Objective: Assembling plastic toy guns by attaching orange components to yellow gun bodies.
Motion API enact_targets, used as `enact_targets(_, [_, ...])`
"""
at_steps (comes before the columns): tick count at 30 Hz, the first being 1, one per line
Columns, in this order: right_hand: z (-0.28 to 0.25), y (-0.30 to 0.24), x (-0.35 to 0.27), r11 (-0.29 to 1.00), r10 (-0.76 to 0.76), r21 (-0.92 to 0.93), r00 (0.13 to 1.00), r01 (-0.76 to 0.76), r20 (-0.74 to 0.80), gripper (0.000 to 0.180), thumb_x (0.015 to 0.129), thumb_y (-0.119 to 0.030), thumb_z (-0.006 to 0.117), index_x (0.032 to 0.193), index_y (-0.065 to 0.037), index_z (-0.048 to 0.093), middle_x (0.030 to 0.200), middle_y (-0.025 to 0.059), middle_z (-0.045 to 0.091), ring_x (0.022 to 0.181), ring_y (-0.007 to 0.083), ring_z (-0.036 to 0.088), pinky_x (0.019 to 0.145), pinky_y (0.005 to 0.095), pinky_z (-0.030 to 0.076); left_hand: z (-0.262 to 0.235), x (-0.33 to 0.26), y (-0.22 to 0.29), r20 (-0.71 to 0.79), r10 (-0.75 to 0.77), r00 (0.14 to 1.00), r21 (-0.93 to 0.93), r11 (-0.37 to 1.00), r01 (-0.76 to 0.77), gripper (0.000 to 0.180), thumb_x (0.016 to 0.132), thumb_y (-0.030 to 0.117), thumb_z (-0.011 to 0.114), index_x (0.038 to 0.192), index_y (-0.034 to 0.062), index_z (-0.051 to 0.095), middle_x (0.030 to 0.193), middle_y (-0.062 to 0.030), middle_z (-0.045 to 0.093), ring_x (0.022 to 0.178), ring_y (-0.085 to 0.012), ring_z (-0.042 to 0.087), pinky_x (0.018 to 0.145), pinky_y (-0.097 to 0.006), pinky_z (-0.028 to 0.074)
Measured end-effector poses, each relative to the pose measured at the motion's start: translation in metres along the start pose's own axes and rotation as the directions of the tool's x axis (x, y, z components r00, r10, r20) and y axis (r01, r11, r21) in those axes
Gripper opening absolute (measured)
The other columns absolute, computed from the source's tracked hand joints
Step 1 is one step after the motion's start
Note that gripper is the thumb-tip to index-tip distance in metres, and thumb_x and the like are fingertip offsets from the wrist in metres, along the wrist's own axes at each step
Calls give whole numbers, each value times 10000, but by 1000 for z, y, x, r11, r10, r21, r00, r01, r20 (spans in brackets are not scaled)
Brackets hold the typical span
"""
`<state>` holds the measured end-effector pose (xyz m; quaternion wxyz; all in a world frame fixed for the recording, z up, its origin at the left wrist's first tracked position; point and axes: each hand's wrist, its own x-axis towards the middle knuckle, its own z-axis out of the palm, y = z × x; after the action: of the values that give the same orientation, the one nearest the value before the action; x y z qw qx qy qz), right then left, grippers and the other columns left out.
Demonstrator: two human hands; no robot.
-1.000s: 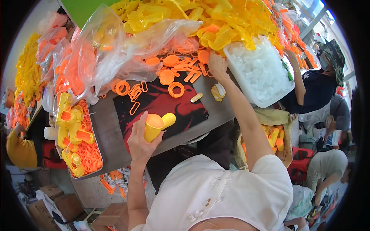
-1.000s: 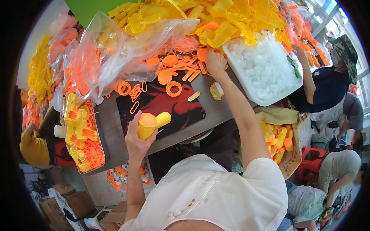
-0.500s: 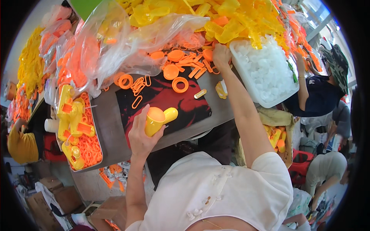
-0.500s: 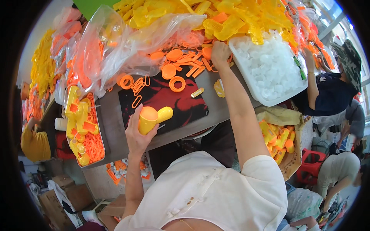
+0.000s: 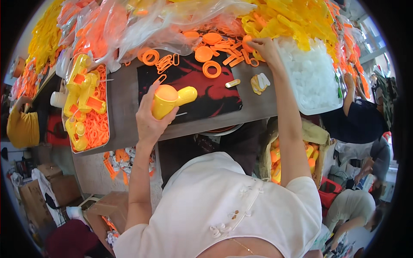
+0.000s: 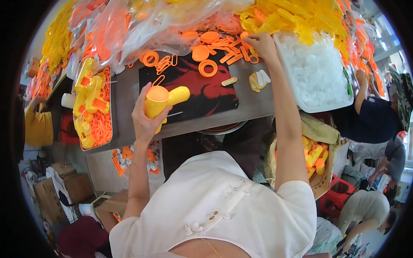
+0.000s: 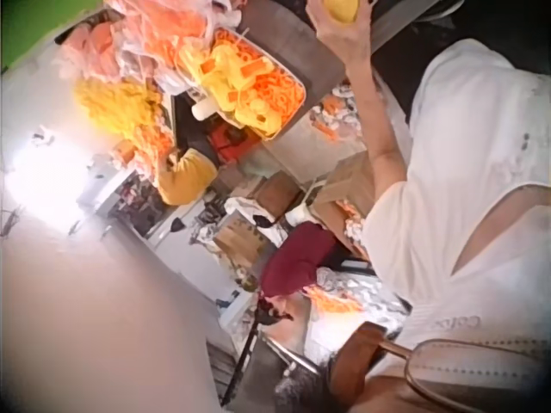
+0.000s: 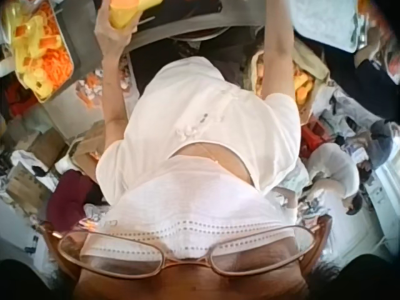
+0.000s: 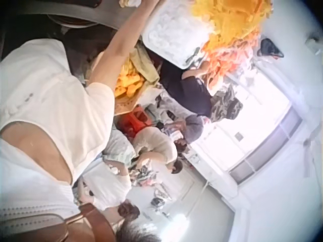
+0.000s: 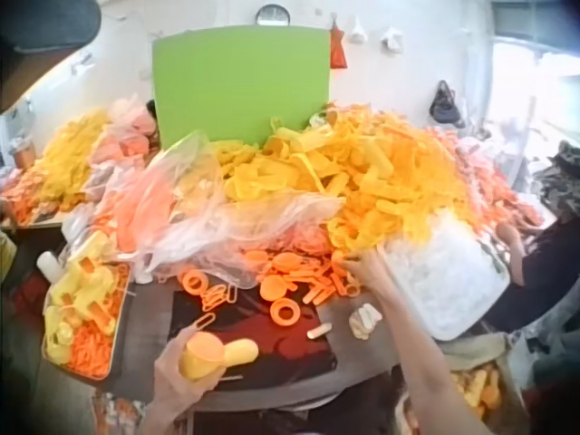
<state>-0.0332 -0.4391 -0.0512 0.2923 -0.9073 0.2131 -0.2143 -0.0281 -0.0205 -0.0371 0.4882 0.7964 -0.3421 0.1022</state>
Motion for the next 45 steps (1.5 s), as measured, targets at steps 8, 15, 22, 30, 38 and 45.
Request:
enact_targets(8, [37,-117,-111,641,-164,588,661,-493,733,263,888,-266,668,1026,-43,656,768,-6,596,606,66,549,503,181,420,-36,-22,7,-246,-167,955,-130,982,138,731,723,78,789,1359,17,435,1138,-133,612,991,-207,631,880,-339,506])
enact_targets(15, [78,-121,-133,751,80,421,703,-509,706,299,872,-302,686,884,-7,635,732,53,626,593,104,597,510,225,448,-42,-39,1,-250,-216,944,-113,975,194,727,725,88,787,1358,19,435,1147,-130,605,1005,-200,616,898,-331,491])
enact_targets(22, [61,-133,-147,960,-255,-55,942,273,219,279,808,-227,712,989,-29,636,985,117,642,843,282,616,722,407,485,-52,-52,0,-257,-309,916,-255,936,244,728,723,80,780,1359,17,433,1166,-137,594,1022,-200,613,913,-335,485])
enact_targets(30, [86,-121,-128,838,-528,14,806,545,268,403,791,-61,681,1187,-43,614,1071,101,638,979,248,605,870,350,484,-43,-44,8,-190,-330,925,-368,897,244,734,727,17,757,1374,25,411,1158,-120,588,1007,-192,617,904,-316,495])
enact_targets(38, [47,-172,-150,566,-393,797,781,-210,485,455,853,9,642,1297,-47,565,1167,31,600,1016,89,588,894,226,486,-29,-34,3,-70,-433,899,-577,752,317,717,756,12,733,1389,36,396,1156,-111,584,996,-173,617,859,-308,521])
enact_targets(45, [41,-163,-157,549,-404,819,806,-165,433,422,876,-32,651,1290,-23,566,1096,37,592,1010,104,583,892,241,485,-18,-25,14,33,-422,906,-596,719,357,711,769,28,731,1396,41,396,1127,-107,610,966,-161,628,854,-296,520])
